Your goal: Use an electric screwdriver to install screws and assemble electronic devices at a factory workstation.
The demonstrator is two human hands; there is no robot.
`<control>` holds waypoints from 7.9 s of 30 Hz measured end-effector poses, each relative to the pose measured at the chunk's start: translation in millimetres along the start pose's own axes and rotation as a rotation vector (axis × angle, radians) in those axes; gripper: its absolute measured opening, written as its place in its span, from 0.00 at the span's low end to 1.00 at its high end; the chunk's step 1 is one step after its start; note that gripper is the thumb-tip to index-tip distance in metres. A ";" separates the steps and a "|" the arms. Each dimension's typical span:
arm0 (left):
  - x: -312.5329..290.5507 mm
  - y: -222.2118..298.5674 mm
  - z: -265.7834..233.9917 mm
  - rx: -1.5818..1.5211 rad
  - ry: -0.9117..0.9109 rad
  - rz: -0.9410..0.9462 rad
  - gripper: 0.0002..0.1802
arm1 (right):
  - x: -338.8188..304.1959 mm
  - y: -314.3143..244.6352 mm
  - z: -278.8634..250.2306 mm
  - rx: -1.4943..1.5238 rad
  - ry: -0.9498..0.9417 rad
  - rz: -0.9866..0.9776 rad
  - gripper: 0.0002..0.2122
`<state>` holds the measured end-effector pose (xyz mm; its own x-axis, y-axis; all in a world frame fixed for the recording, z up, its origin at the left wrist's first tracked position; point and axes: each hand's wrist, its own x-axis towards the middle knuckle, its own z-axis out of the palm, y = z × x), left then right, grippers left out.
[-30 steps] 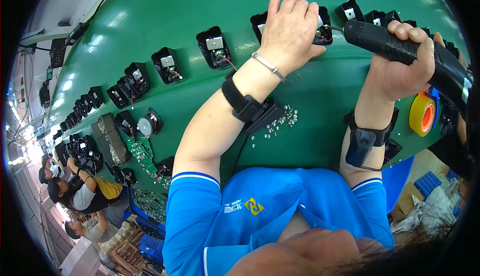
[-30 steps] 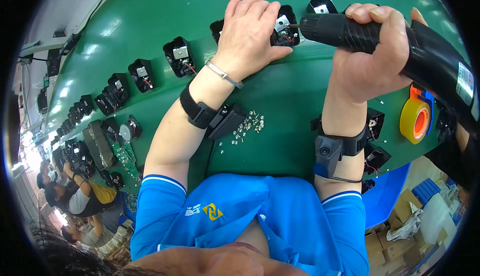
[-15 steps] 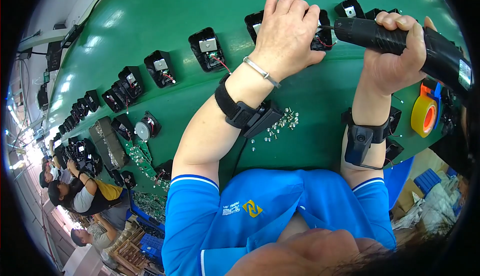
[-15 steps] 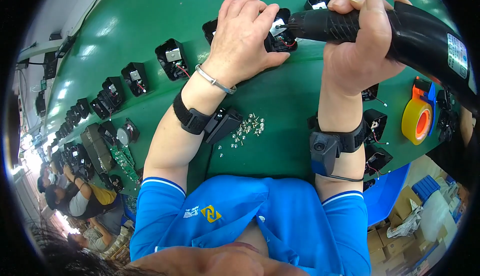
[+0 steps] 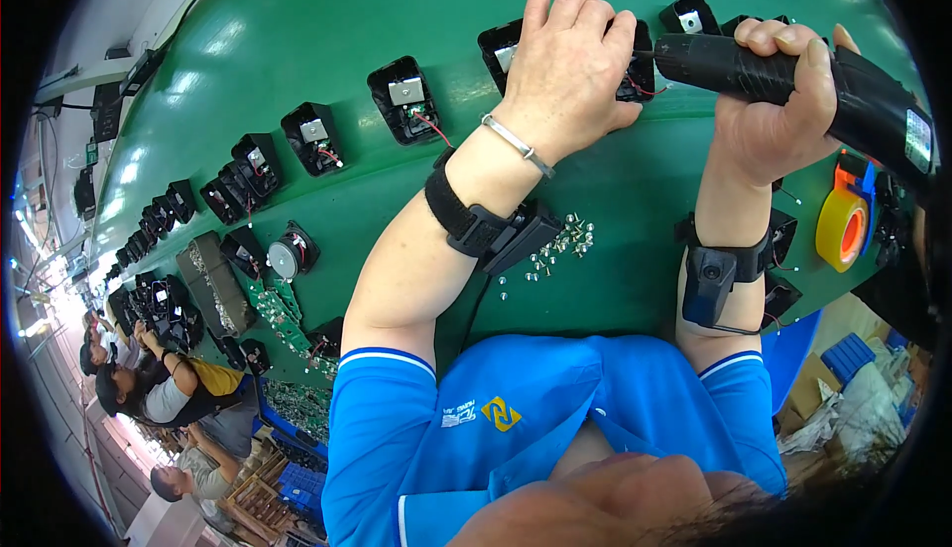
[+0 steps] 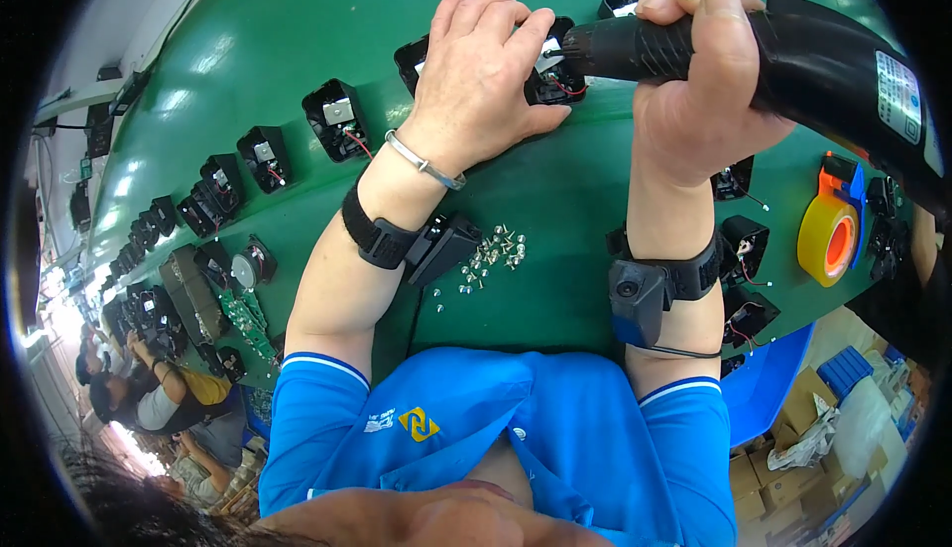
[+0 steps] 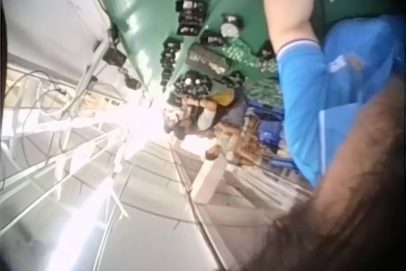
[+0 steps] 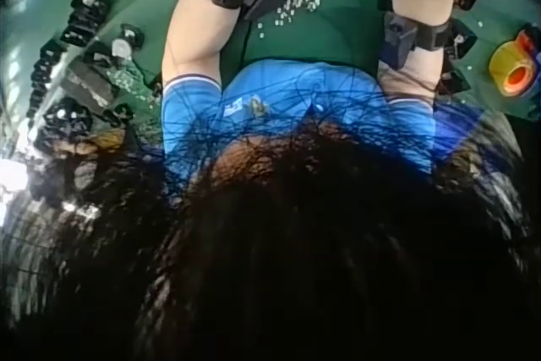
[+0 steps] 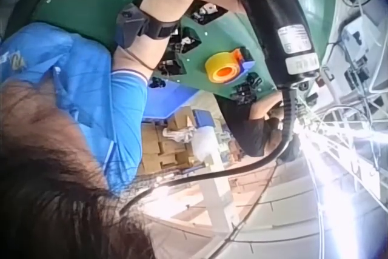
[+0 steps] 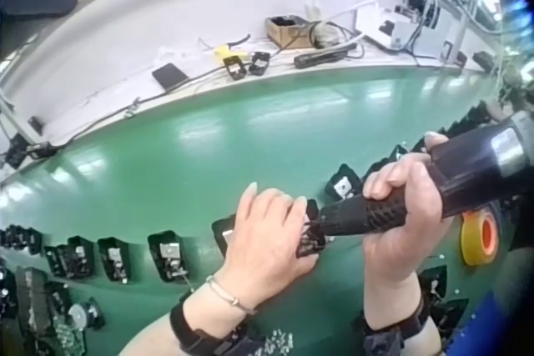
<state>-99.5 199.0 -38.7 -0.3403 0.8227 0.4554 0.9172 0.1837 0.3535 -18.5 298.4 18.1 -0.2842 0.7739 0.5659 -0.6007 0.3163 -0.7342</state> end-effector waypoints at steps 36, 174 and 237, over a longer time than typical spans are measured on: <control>-37.7 18.2 -57.9 -0.171 -0.091 0.096 0.24 | -0.5 -81.0 -41.1 0.236 -0.178 0.177 0.13; -8.7 -8.6 -10.8 -0.127 -0.228 -0.042 0.35 | -15.4 3.1 2.7 0.163 -0.160 0.037 0.14; -36.9 76.0 -33.9 -1.695 -0.356 -0.776 0.11 | -11.1 -119.3 -49.4 0.386 -0.071 0.127 0.20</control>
<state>-24.3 164.4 -0.9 -0.2645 0.9274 -0.2646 -0.6138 0.0497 0.7879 93.2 279.1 80.9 -0.4166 0.7498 0.5140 -0.7899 -0.0186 -0.6130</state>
